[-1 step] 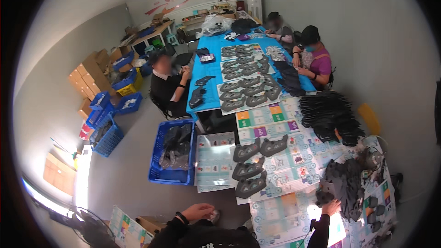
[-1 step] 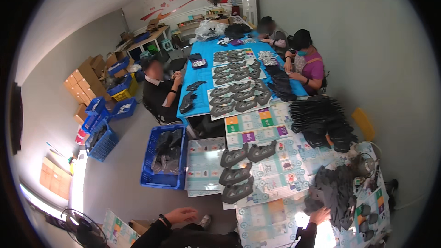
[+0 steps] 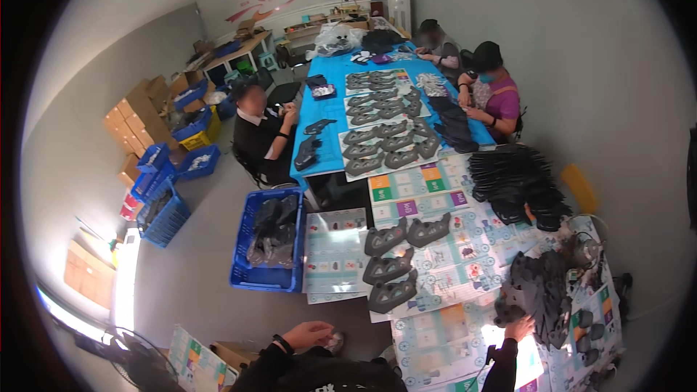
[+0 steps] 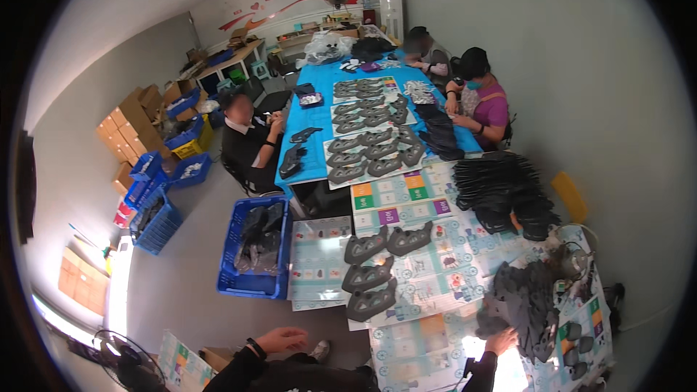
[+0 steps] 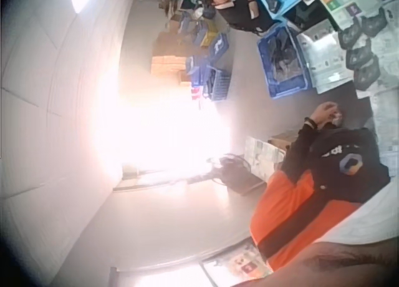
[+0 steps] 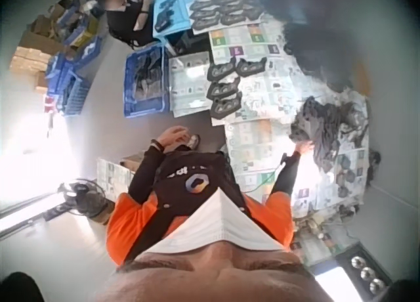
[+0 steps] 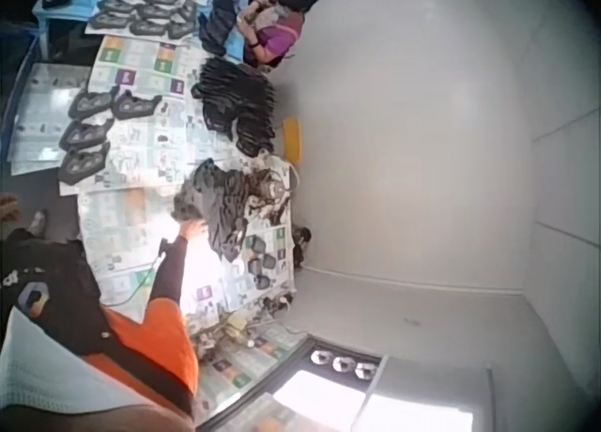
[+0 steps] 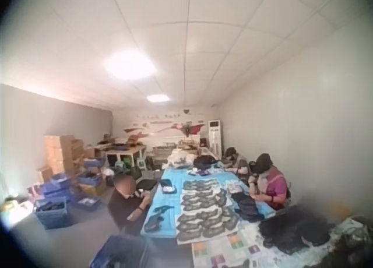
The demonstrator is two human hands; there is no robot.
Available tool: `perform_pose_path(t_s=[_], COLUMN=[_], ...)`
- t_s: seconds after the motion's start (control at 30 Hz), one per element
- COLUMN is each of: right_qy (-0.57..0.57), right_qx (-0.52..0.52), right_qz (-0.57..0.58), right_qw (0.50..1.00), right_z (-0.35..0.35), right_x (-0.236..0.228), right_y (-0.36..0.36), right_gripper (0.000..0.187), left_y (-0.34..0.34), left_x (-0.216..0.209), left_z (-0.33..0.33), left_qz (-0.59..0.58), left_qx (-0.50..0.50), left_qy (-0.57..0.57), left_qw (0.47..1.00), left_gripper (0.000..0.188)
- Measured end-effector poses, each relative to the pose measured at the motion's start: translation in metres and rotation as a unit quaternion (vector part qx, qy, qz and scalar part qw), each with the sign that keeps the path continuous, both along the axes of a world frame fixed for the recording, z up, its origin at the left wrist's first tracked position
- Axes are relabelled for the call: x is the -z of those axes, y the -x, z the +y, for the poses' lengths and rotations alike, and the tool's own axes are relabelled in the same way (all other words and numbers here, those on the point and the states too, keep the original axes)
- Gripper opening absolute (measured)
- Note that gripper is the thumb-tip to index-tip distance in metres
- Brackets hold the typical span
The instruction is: Applying adhesive to shoe upper components using a handheld applicator in a manufacturing setting.
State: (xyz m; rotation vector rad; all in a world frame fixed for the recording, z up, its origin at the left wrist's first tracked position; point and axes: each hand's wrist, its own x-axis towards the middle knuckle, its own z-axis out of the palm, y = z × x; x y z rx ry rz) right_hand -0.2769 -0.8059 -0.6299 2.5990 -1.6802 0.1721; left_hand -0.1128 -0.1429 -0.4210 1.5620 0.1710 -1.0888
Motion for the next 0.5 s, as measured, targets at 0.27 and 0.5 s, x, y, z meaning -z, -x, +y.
perform_pose_path(t_s=[0.27, 0.5], right_qy=[-0.039, -0.081], right_qx=[0.025, -0.018], right_qz=[-0.188, -0.359], right_qw=[0.981, 0.93], right_z=[-0.003, 0.021], right_x=[0.006, -0.07], right_y=[0.042, 0.09], right_gripper=[0.028, 0.033], left_y=[-0.024, -0.059], left_x=[0.006, 0.017], left_z=[0.043, 0.071], left_qz=[-0.04, -0.051], left_qx=[0.067, 0.093], left_qy=[-0.035, 0.037], left_qw=[0.996, 0.994], left_gripper=[0.039, 0.04])
